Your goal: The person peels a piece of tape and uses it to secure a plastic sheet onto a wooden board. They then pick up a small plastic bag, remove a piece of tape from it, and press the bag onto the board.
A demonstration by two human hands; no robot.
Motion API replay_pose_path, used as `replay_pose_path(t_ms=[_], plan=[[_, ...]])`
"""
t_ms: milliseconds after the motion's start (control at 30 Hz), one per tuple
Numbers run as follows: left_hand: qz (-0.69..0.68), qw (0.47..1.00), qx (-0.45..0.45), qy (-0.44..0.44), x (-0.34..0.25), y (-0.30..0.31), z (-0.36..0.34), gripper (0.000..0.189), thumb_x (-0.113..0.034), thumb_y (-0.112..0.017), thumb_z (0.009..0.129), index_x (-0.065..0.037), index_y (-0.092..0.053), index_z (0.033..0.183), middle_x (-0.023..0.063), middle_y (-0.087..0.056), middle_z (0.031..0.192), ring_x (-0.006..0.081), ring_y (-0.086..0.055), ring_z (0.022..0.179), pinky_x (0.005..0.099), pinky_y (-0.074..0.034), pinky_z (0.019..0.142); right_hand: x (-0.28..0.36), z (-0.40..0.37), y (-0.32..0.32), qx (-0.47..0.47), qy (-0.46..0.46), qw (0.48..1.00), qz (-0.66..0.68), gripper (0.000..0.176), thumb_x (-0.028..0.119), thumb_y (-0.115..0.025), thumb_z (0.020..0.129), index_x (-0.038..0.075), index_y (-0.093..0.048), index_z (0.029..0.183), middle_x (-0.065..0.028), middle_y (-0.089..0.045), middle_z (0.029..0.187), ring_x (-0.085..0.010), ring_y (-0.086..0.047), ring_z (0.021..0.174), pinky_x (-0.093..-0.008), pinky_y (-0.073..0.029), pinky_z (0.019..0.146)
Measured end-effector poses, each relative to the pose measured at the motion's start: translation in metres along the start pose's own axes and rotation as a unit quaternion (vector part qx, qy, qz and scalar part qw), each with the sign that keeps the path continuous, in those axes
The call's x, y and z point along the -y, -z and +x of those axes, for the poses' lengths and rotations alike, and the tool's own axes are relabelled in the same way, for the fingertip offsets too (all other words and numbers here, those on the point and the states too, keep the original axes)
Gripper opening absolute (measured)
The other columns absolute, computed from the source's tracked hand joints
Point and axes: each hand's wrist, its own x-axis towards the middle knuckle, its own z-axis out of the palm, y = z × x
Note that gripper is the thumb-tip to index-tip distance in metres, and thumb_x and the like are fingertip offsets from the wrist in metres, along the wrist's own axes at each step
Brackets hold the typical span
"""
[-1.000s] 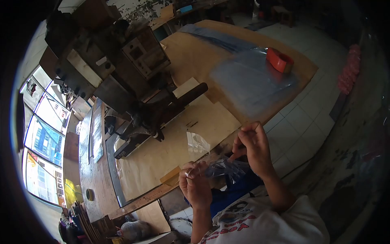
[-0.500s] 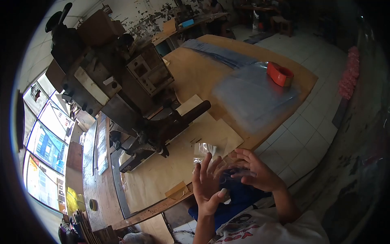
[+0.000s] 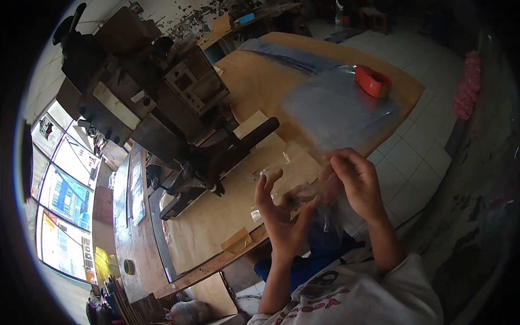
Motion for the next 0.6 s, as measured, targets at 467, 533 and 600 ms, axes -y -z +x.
replay_pose_path(t_ms=[467, 533, 600], plan=[[0.12, 0.987, -0.092, -0.049, 0.005, 0.012, -0.03, 0.064, 0.001, -0.081, 0.082, 0.0, -0.044, 0.133, 0.0155, -0.06, 0.12, 0.0171, -0.068, 0.092, 0.0274, -0.055, 0.079, 0.015, 0.013, -0.014, -0.064, 0.106, 0.991, -0.047, 0.023, 0.02, -0.056, 0.105, -0.001, -0.061, 0.109, -0.007, -0.063, 0.077, -0.0097, -0.059, 0.047, -0.0233, -0.046, 0.041], [0.158, 0.985, 0.004, 0.069, -0.002, 0.015, -0.024, 0.051, -0.007, -0.081, 0.085, 0.002, -0.054, 0.127, 0.0082, -0.068, 0.099, 0.0127, -0.066, 0.089, 0.025, -0.051, 0.083, 0.02, 0.018, -0.021, -0.038, 0.109, 0.993, -0.025, 0.024, 0.021, -0.055, 0.106, -0.001, -0.06, 0.112, -0.0078, -0.064, 0.079, -0.011, -0.062, 0.05, -0.0245, -0.049, 0.042], [0.041, 0.984, 0.002, 0.173, 0.0, 0.017, -0.019, 0.049, -0.008, -0.08, 0.086, 0.003, -0.056, 0.128, 0.0075, -0.067, 0.1, 0.0132, -0.066, 0.087, 0.0252, -0.05, 0.083, 0.026, 0.025, -0.028, -0.013, 0.093, 0.995, -0.017, 0.026, 0.022, -0.054, 0.106, -0.002, -0.059, 0.115, -0.0091, -0.066, 0.083, -0.013, -0.066, 0.054, -0.0262, -0.053, 0.045]])
